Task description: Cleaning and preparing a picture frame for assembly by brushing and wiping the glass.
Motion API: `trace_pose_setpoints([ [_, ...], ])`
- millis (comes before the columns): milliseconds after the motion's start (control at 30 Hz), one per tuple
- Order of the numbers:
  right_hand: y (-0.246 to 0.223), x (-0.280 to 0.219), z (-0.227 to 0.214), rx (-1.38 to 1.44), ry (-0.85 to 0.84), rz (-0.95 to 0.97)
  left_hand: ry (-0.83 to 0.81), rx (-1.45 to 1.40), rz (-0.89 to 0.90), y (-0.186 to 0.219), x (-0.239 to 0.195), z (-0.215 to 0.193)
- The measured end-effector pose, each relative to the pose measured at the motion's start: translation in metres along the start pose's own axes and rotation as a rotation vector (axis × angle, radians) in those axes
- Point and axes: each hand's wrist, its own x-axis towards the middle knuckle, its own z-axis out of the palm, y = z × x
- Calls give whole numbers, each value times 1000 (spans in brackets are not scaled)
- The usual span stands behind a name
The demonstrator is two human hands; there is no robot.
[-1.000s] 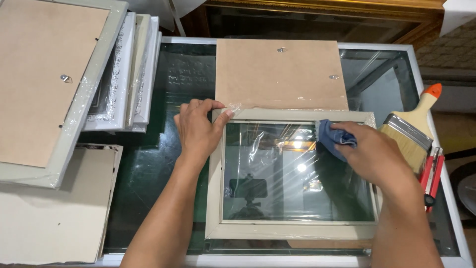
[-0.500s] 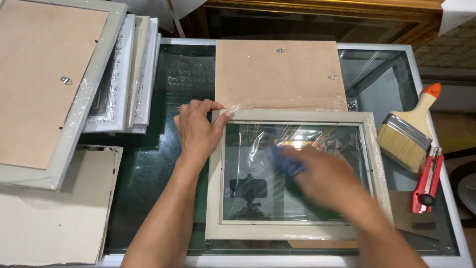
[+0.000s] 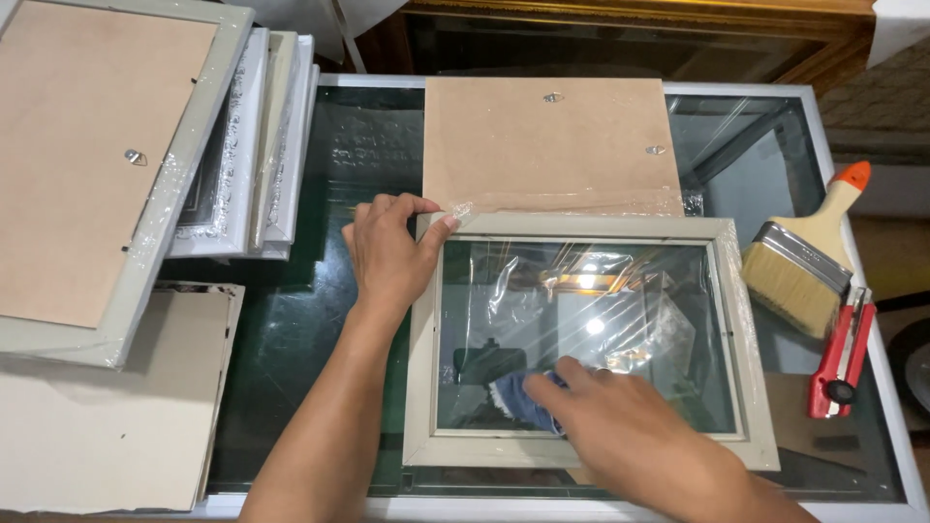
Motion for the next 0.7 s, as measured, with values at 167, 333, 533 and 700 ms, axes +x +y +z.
trace_pose_setpoints([
  [167, 10, -8, -69, 135, -155, 565, -5, 10, 3, 1, -1, -2],
  [333, 50, -1, -76, 220, 160, 939, 9, -3, 6, 1, -1, -1],
  [533, 0, 26, -20, 170, 238, 374, 11, 17, -8, 1, -1, -2],
  [700, -4, 28, -4, 125, 293, -18, 6, -3, -11, 1, 0, -1],
])
